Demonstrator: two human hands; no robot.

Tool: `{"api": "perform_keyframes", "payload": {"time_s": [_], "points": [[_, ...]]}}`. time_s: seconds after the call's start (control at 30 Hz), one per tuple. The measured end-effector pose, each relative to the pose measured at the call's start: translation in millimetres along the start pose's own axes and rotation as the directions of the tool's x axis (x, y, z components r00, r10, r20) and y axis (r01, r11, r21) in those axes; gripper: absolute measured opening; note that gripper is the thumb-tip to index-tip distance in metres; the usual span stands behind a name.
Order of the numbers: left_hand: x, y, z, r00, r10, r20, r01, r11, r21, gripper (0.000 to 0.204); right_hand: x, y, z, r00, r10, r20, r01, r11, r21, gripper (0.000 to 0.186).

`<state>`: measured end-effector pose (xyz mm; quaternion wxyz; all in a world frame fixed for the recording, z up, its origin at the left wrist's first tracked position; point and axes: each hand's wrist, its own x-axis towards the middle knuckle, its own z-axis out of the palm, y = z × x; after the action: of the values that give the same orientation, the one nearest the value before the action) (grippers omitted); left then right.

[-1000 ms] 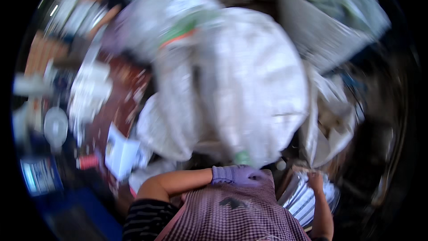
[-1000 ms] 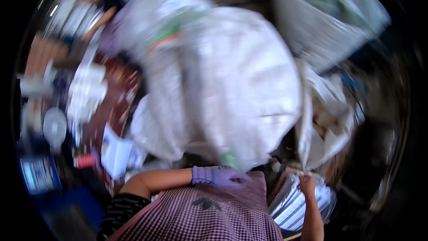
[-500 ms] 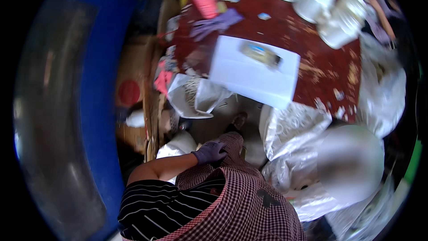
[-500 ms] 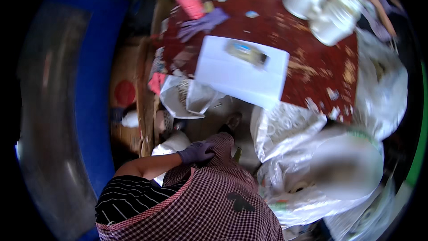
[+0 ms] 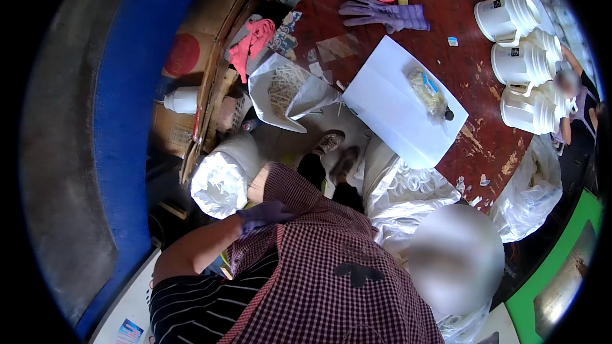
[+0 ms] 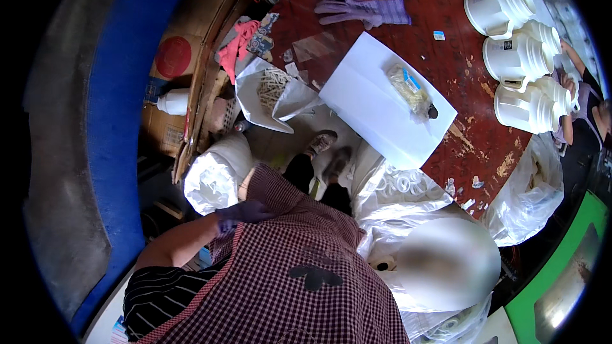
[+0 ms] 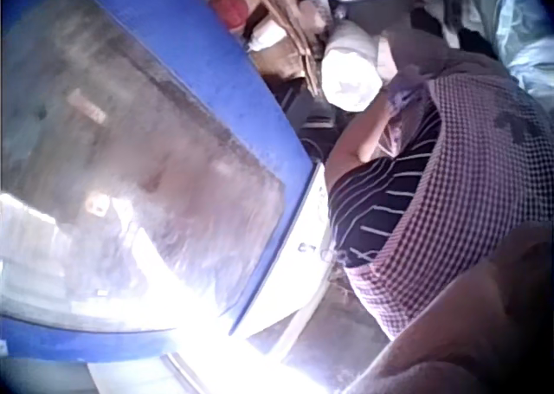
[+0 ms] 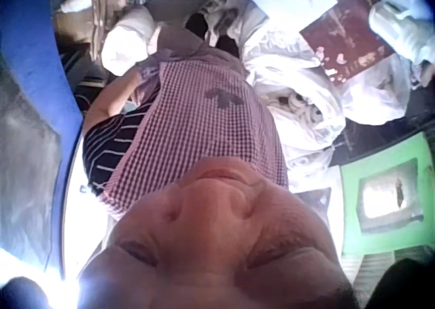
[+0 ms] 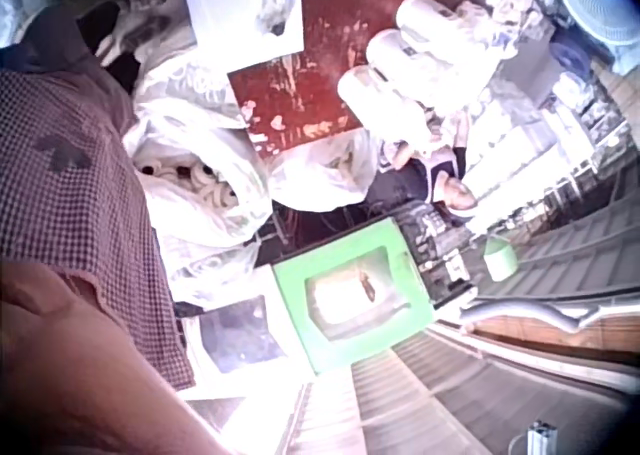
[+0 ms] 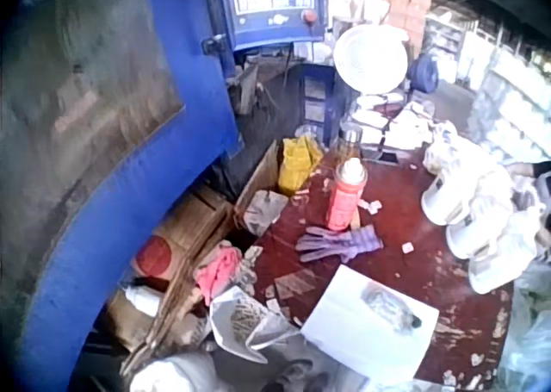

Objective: The person sits on the floor and repeatedly picks up white plastic jugs, inserts a small white tube into the opening, and applies a square label to the side of each jug. The person handles the jugs one at a time and places them into a large plastic bag after labeling.

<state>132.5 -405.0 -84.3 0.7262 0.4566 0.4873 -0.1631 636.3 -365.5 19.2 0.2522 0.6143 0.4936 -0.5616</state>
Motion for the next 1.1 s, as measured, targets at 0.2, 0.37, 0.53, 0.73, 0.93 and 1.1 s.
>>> {"api": "perform_keyframes", "payload": {"time_s": [0.2, 0.37, 0.53, 0.73, 0.93, 1.1], "points": [[-29.8, 25.5, -8.0, 0.99, -0.141, 0.015, 0.142, 0.981, -0.133, 0.052, 43.8, -18.0, 57.0, 0.943, -0.099, 0.318, 0.17, 0.965, -0.202, 0.026], [21.4, 40.3, -52.5, 0.757, -0.191, -0.625, 0.139, 0.981, -0.132, 0.052, 143.7, -64.5, 79.8, 0.869, -0.155, 0.47, 0.358, 0.853, -0.379, 0.027], [151.6, 9.8, -145.8, 0.163, 0.206, -0.965, 0.047, 0.975, 0.216, 0.071, 322.0, -137.5, 84.8, 0.877, -0.477, 0.06, 0.462, 0.87, 0.17, 0.016], [289.8, -46.0, -151.9, 0.391, 0.236, -0.89, 0.103, 0.949, 0.297, 0.049, 612.0, -155.9, 106.6, 0.965, -0.208, -0.159, 0.195, 0.976, -0.093, 0.014], [302.2, -26.2, -138.3, 0.208, 0.616, -0.76, -0.158, 0.788, 0.595, 0.038, 717.4, -162.0, 96.3, 0.926, -0.111, -0.36, 0.016, 0.966, -0.257, 0.016], [320.5, -25.6, -159.1, 0.339, 0.754, -0.562, -0.267, 0.65, 0.711, 0.022, 768.1, -141.9, 116.8, 0.878, -0.079, -0.472, -0.041, 0.97, -0.239, 0.017]]}}
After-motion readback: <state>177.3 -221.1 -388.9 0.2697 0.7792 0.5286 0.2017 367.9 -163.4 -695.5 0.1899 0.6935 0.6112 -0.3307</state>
